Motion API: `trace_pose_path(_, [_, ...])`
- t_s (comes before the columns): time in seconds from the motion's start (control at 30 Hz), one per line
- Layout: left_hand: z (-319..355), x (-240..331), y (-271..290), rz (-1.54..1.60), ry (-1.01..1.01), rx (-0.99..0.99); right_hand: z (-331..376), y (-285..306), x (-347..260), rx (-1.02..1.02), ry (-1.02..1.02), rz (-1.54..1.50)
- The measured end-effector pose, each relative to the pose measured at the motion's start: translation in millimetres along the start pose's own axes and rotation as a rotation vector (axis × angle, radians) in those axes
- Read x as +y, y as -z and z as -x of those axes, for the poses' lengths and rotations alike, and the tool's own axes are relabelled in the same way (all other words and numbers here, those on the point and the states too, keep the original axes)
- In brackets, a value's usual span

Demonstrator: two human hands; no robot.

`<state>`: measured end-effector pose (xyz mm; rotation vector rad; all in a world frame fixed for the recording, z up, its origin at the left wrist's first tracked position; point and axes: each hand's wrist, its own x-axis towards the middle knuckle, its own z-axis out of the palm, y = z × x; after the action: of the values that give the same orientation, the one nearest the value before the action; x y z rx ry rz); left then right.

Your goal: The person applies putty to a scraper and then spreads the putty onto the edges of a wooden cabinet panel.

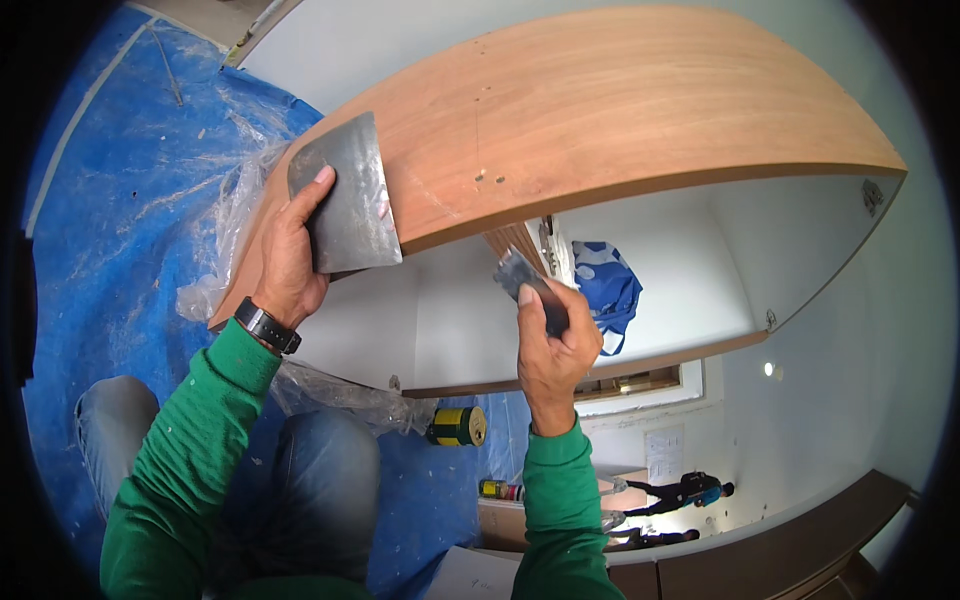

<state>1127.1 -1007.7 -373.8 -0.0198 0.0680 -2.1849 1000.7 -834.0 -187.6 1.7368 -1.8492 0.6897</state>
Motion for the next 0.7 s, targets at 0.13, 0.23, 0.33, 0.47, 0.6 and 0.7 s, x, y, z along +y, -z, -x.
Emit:
trace_pose_path(0.13, [2,3,-1,-0.017,0.018,0.008,-8,-7,-11,-0.012,-0.008,-0.031])
trace_pose_path(0.23, [1,7,-2,0.007,0.044,0.016,-18,-14,-29,0.016,-0.068,-0.170])
trace_pose_path(0.33, [4,15,-6,0.039,0.010,0.024,-7,-12,-31,0.085,-0.114,-0.289])
trace_pose_path(0.47, [20,40,-24,0.062,0.093,0.007,19,-30,-49,0.060,-0.113,-0.370])
trace_pose_path(0.6, [46,64,-36,0.049,-0.055,-0.153,34,-73,-93,0.086,-0.278,-0.658])
trace_pose_path(0.7, [47,80,-42,-0.062,-0.167,-0.041,20,-98,-122,0.129,-0.307,-0.896])
